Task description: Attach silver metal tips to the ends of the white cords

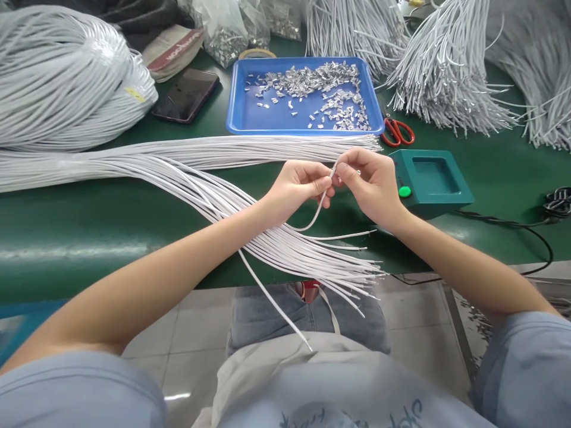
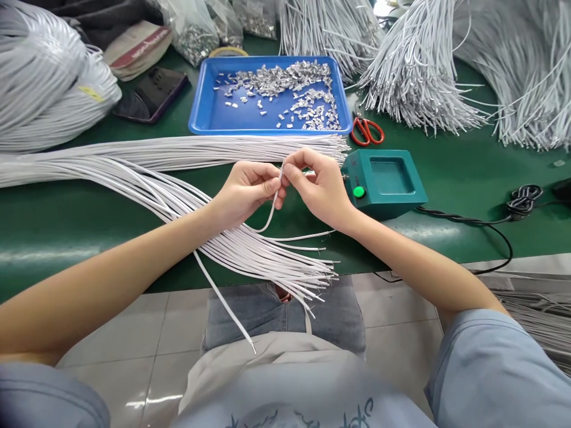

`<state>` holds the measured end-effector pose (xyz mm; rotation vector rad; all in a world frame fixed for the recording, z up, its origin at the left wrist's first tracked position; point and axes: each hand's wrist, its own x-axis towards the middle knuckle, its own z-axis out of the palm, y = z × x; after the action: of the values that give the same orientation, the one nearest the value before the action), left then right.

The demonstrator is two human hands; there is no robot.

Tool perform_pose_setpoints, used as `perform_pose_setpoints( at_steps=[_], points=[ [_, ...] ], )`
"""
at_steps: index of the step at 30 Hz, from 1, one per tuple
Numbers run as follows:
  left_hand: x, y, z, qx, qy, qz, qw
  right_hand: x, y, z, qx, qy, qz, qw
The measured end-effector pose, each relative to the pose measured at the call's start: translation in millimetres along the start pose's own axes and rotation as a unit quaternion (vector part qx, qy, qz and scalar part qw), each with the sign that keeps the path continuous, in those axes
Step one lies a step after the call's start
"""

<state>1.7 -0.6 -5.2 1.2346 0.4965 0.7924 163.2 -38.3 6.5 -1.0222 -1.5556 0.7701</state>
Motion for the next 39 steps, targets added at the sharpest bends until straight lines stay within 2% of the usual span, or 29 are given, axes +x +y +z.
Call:
perform_pose_setpoints(
  at_steps=[8, 17, 26, 36, 39],
  points=[
    [-0.7, 2.1, -0.2, -0.029, -0.015, -0.016, 0.999, -2.3, 3.1, 1.9, 0.008, 0.029, -0.003, 1.0],
    [-0.7, 3.0, -0.5, -0.05, -0.029, -0.029, 0.998, -6.8, 3.7, 2.9, -0.013, 0.047, -0.067, 0.997],
    [-0.6, 3.5, -0.7, -0.073, -0.028, -0.021, 0.997, -7.9, 1.4, 5.7, -0.034, 0.098, -0.042, 0.994],
    [-1.1, 3.7, -0.1, -0.068, -0.022, -0.033, 0.997, -4.7, -1.6, 1.7, 0.011, 0.048, 0.016, 0.999],
    [-1.0, 4.1, 0.1, -0.054, -0.025, -0.031, 0.998, -3.2, -2.9, 1.5, 0.013, 0.021, 0.011, 1.0]
  ],
)
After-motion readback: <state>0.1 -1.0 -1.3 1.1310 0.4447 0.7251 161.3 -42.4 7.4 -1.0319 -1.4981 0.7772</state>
